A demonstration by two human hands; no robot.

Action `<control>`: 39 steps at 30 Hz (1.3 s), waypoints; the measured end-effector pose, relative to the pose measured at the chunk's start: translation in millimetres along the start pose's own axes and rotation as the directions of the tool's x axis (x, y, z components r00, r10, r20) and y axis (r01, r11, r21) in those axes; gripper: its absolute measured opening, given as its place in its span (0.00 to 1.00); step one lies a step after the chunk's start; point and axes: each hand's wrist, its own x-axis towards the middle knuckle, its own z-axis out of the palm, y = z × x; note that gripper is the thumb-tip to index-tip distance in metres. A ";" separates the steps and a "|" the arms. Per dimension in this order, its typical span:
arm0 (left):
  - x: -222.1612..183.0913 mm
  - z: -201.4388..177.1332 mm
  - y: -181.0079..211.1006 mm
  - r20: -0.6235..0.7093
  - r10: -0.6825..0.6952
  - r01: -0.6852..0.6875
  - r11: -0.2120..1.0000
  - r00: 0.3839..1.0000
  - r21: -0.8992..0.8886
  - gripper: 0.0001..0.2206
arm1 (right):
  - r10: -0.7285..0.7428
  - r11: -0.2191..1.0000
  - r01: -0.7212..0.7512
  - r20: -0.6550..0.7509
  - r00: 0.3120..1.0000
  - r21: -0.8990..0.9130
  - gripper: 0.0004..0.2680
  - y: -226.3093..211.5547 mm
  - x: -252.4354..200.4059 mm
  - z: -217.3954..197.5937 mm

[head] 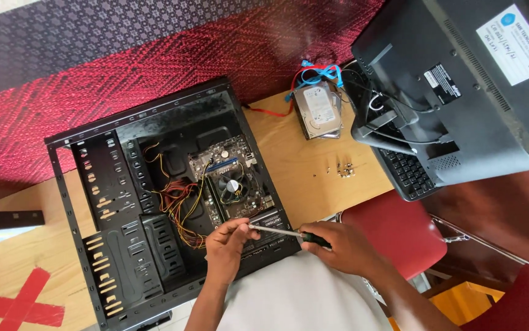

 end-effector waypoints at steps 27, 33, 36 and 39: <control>-0.2 5.5 6.5 0.238 0.254 -0.327 0.879 0.937 0.348 0.08 | 0.274 0.960 -0.280 0.175 0.946 0.012 0.13 -10.4 -12.2 -25.9; -8.2 10.9 0.8 0.233 0.236 -0.308 0.884 0.943 0.351 0.14 | 0.296 0.954 -0.285 0.153 0.943 -0.089 0.15 -9.1 -16.7 -33.2; -10.7 22.5 19.9 0.262 0.241 -0.340 0.823 0.935 0.455 0.11 | 0.273 0.941 -0.230 0.156 0.949 -0.250 0.16 13.7 -23.4 -19.6; -11.9 22.3 19.5 0.290 0.224 -0.339 0.823 0.931 0.455 0.12 | 0.238 0.938 -0.190 0.141 0.961 -0.290 0.14 16.3 -31.3 -14.6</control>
